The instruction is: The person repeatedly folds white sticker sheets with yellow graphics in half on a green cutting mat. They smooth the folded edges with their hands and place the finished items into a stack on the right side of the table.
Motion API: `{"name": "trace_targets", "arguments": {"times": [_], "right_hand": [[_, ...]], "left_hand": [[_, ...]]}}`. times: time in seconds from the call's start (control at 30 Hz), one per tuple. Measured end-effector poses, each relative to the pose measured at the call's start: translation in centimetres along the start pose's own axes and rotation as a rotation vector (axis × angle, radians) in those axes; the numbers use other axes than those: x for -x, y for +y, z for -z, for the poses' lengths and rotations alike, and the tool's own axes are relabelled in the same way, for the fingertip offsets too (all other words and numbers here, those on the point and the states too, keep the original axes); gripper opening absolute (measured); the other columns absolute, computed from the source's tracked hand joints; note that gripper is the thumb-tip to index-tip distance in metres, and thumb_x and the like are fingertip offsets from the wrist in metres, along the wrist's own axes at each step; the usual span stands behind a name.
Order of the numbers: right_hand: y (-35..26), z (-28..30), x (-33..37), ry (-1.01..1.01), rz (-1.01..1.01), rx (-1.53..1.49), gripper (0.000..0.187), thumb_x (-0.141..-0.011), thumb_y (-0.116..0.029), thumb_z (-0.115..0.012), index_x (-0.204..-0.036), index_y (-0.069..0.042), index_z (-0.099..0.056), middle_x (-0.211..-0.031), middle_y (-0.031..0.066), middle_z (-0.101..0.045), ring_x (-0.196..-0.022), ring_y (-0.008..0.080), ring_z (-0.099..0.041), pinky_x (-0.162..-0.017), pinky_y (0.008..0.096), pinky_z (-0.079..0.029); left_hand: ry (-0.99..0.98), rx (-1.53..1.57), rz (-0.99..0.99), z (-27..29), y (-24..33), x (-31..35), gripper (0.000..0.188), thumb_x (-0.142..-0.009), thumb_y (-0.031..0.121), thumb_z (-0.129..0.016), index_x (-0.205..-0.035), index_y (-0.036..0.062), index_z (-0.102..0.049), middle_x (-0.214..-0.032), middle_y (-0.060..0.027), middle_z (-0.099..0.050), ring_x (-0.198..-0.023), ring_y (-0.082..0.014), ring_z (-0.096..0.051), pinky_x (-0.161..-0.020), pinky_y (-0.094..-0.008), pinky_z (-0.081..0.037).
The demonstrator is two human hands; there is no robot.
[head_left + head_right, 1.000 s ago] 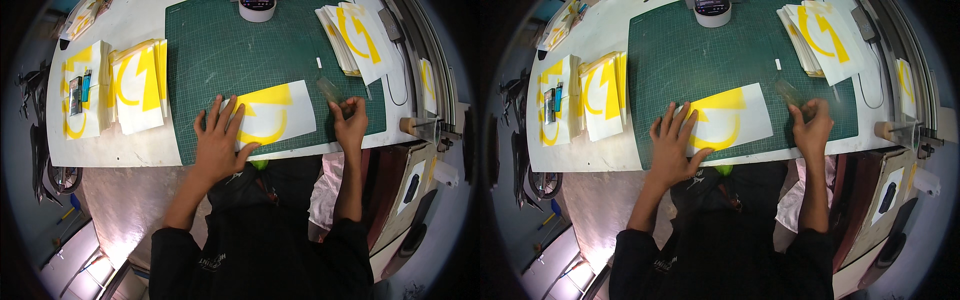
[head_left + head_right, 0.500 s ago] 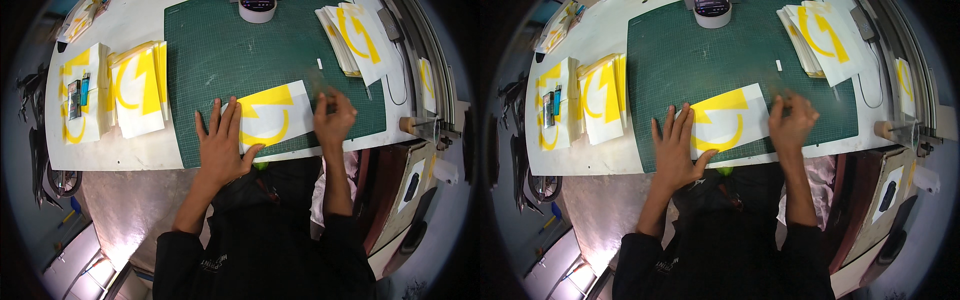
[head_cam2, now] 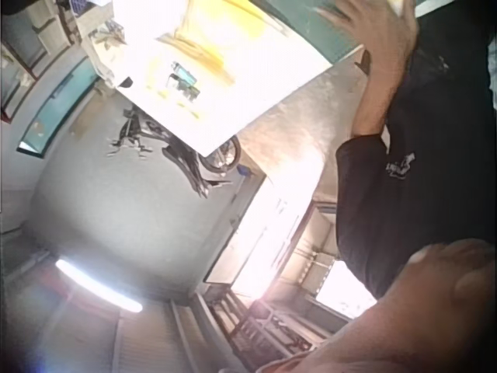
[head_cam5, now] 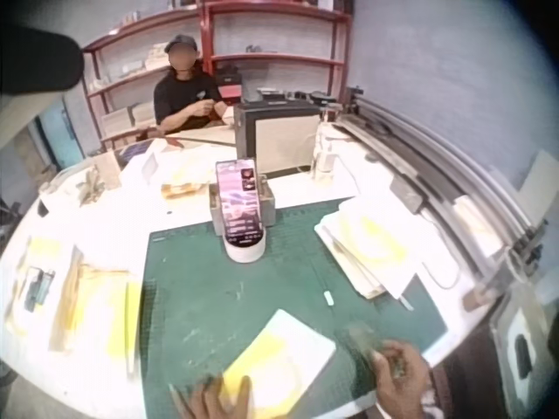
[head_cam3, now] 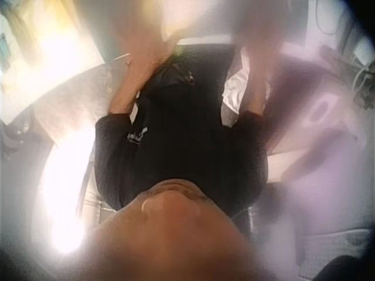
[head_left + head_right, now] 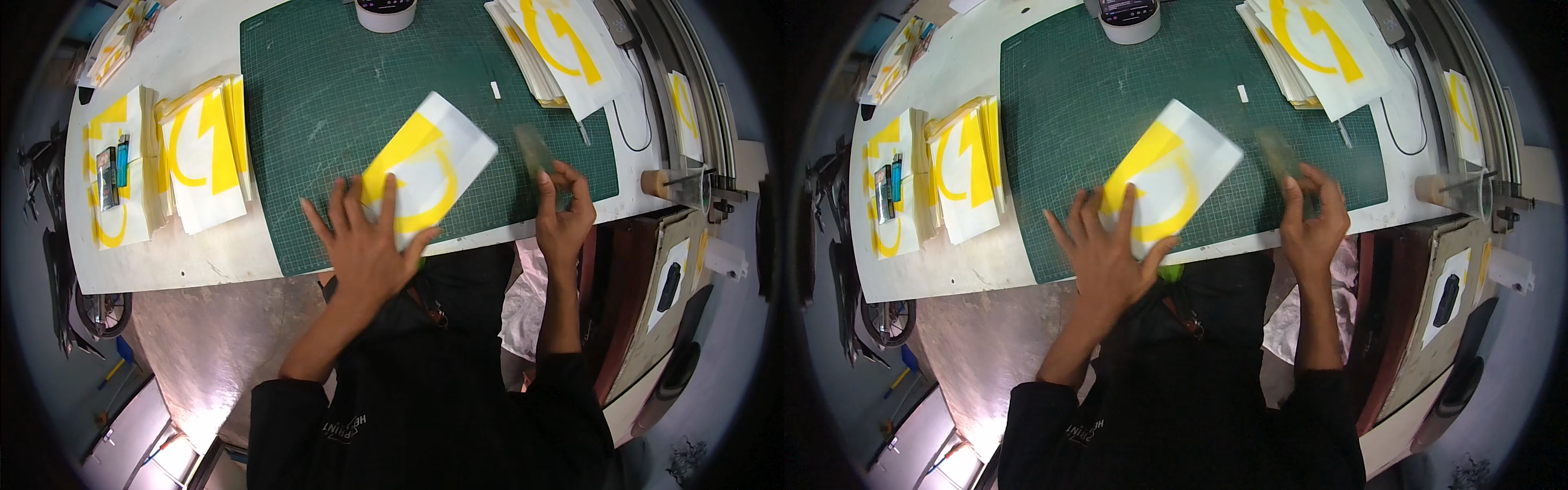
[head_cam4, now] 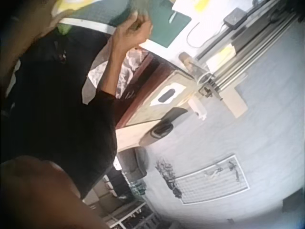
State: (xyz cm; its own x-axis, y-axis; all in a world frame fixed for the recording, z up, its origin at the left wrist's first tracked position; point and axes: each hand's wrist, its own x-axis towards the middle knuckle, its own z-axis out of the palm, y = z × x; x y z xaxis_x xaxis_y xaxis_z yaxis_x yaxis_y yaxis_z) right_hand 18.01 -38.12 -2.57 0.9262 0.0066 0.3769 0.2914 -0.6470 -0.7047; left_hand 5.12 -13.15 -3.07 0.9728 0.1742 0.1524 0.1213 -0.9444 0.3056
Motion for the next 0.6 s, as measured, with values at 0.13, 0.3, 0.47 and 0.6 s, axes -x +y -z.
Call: {"name": "trace_targets", "arguments": {"times": [0.13,0.3,0.47,0.6], "right_hand": [[-0.9,-1.0,-1.4,-0.229,0.446,0.046,0.017,-0.087,0.004,-0.076,-0.102,-0.004,-0.072,-0.099,0.0093,-0.074,-0.091,0.0285,-0.069,-0.087,0.0398,-0.047],[-1.6,-2.7,0.4,-0.445,0.678,0.220,0.034,-0.073,-0.003,-0.074,-0.106,-0.009,-0.070,-0.102,0.0039,-0.072,-0.101,0.0251,-0.064,-0.095,0.0525,-0.043],[-5.1,1.1,6.7,-0.760,0.677,-0.032,0.029,-0.072,-0.004,-0.074,-0.101,-0.010,-0.072,-0.100,0.0009,-0.071,-0.096,0.0228,-0.063,-0.098,0.0532,-0.042],[-5.7,-0.8,1.9,-0.485,0.672,0.120,0.026,-0.074,-0.006,-0.075,-0.099,-0.012,-0.072,-0.104,-0.0007,-0.072,-0.100,0.0216,-0.064,-0.099,0.0530,-0.042]], "left_hand": [[-0.011,0.090,-0.031,0.7,1.6,-1.2,0.055,-0.105,0.052,-0.057,-0.139,0.0113,-0.070,-0.148,-0.0258,-0.053,-0.144,-0.0461,-0.044,-0.123,-0.0763,-0.006],[-0.173,0.373,-0.370,-0.2,-3.4,-8.6,0.042,-0.111,0.032,-0.048,-0.146,0.0179,-0.067,-0.157,-0.0132,-0.053,-0.149,-0.0390,-0.042,-0.130,-0.0660,-0.007],[-0.150,0.152,-0.484,-0.4,-4.8,-9.6,0.042,-0.113,0.036,-0.045,-0.144,0.0206,-0.069,-0.155,-0.0100,-0.057,-0.151,-0.0383,-0.040,-0.129,-0.0690,-0.007],[-0.149,0.174,-0.363,0.7,-6.0,-9.3,0.045,-0.113,0.041,-0.043,-0.142,0.0210,-0.071,-0.151,-0.0106,-0.058,-0.150,-0.0376,-0.038,-0.129,-0.0689,-0.005]]}}
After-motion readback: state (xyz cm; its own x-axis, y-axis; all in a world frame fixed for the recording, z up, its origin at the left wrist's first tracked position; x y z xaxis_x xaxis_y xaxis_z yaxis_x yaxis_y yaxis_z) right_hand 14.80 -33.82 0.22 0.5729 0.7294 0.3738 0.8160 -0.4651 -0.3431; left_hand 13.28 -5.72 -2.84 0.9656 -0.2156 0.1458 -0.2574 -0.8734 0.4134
